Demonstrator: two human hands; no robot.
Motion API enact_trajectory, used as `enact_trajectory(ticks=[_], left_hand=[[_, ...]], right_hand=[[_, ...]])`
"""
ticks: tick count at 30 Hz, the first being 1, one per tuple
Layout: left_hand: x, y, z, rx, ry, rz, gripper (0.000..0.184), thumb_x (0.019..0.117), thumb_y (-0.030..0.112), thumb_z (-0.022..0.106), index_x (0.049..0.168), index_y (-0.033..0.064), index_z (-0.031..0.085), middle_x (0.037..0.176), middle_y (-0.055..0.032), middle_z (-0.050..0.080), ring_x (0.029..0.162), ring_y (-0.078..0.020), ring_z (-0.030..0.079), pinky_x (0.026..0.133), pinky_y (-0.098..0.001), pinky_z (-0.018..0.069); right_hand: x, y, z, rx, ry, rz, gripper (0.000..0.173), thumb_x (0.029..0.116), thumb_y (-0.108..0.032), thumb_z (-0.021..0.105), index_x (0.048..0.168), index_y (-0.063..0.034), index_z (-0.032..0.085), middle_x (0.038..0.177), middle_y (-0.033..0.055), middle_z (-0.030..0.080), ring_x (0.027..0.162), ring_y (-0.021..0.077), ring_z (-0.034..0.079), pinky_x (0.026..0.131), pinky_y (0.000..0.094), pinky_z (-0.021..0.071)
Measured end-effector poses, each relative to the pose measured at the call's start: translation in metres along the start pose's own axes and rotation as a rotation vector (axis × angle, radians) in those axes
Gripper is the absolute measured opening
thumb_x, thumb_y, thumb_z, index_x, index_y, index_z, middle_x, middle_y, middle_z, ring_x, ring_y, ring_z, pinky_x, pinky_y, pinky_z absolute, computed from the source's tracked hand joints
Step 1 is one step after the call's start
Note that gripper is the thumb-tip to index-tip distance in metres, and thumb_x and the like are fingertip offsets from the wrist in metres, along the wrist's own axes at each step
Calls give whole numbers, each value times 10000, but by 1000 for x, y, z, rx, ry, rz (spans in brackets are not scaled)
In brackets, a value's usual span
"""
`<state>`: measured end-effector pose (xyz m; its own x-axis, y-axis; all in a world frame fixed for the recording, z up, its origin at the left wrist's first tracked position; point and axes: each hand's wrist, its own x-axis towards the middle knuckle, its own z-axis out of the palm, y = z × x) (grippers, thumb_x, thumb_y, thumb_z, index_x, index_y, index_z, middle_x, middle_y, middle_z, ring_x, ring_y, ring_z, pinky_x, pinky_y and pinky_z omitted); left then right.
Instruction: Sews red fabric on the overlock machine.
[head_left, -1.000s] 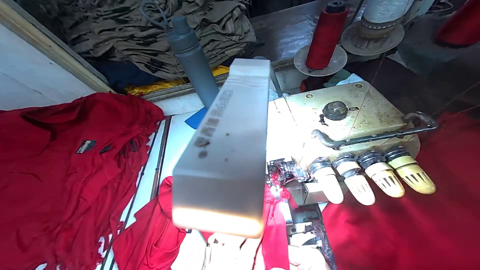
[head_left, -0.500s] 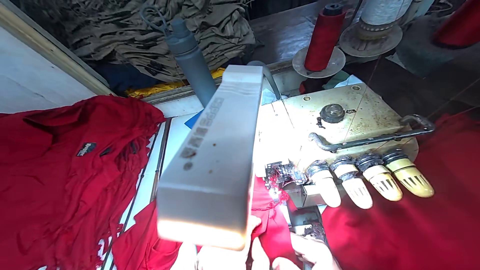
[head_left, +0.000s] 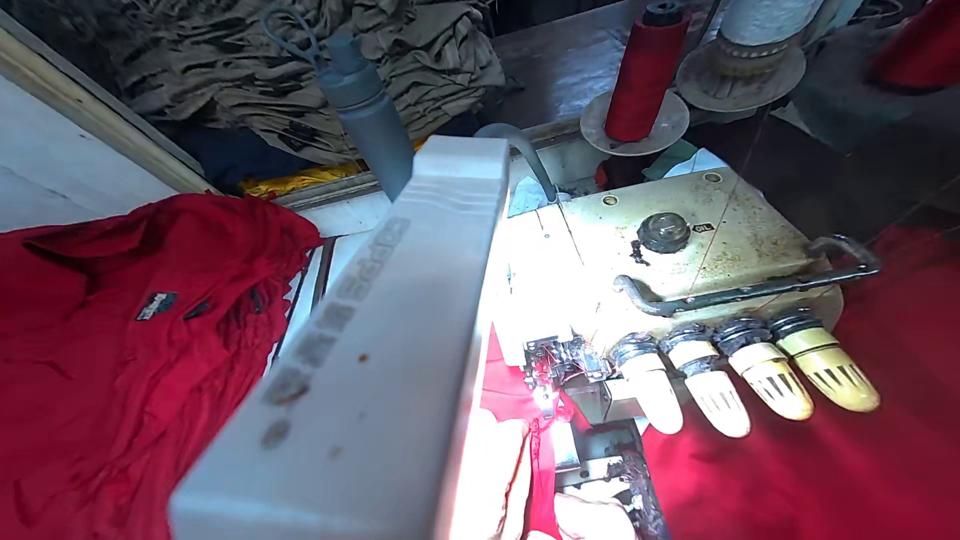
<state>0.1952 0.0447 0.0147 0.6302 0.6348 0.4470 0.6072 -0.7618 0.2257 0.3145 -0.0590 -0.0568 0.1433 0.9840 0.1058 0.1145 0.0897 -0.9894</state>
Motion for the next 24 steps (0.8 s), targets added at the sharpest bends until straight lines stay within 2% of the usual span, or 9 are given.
enact_trajectory(ticks=[3, 7, 9, 12, 15, 17, 19, 20, 24], left_hand=[[1, 0, 4, -10, -4, -2, 148, 915, 153, 649, 838, 91, 759, 789, -56, 713, 721, -150, 677, 575, -266, 506], [5, 12, 9, 56, 7, -25, 132, 873, 152, 658, 783, 77, 718, 710, -48, 671, 608, -157, 656, 463, -293, 475], [6, 19, 11, 70, 3, -25, 116, 853, 131, 668, 775, 66, 723, 705, -71, 651, 566, -173, 638, 428, -297, 461], [7, 27, 5, 47, -71, -49, 112, 889, 111, 680, 815, 59, 747, 777, -106, 672, 605, -205, 655, 452, -310, 490], [8, 32, 4, 27, -104, -57, 118, 908, 109, 677, 851, 57, 766, 814, -117, 687, 640, -224, 669, 483, -319, 510], [10, 34, 7, 23, -68, -65, 127, 902, 124, 690, 814, 60, 755, 775, -108, 673, 608, -210, 655, 467, -310, 494], [13, 37, 10, 17, -34, -68, 135, 875, 126, 709, 764, 55, 741, 721, -99, 652, 576, -190, 638, 448, -295, 473], [14, 38, 11, 13, -28, -69, 155, 874, 137, 715, 745, 52, 733, 700, -94, 642, 563, -182, 630, 443, -293, 466], [17, 38, 15, 7, -36, -73, 231, 881, 210, 720, 720, 46, 725, 669, -86, 619, 525, -172, 610, 419, -291, 445]], right_hand=[[1, 2, 0, -13, -4, -5, 260, 916, -44, 629, 683, 55, 574, 556, 77, 487, 516, 94, 447, 515, 255, 370], [0, 0, -1, 11, 10, 16, 250, 871, -10, 613, 643, 32, 519, 554, 40, 446, 523, 48, 406, 516, 215, 332], [1, -8, -5, 11, 17, 87, 196, 830, -1, 608, 651, 39, 540, 585, 13, 458, 563, 2, 414, 546, 173, 345], [0, -5, -10, 14, 17, 96, 175, 835, -5, 624, 679, 58, 574, 581, 27, 485, 555, 7, 431, 536, 188, 352], [1, -3, -16, 31, 47, 69, 208, 848, -31, 634, 671, 48, 560, 584, -2, 482, 563, -28, 421, 540, 163, 342], [2, -5, -20, 49, 76, 76, 206, 843, -23, 643, 665, 40, 563, 588, -23, 489, 570, -47, 423, 548, 148, 350], [4, -9, -22, 67, 106, 101, 204, 826, -9, 633, 649, -23, 532, 592, -69, 463, 566, -62, 408, 547, 144, 339], [6, -10, -24, 74, 118, 106, 189, 820, 0, 631, 656, -26, 540, 600, -74, 476, 572, -67, 416, 550, 136, 346], [10, -4, -26, 32, 150, 71, 247, 837, -4, 660, 624, -26, 537, 566, -43, 484, 532, -42, 419, 519, 155, 336]])
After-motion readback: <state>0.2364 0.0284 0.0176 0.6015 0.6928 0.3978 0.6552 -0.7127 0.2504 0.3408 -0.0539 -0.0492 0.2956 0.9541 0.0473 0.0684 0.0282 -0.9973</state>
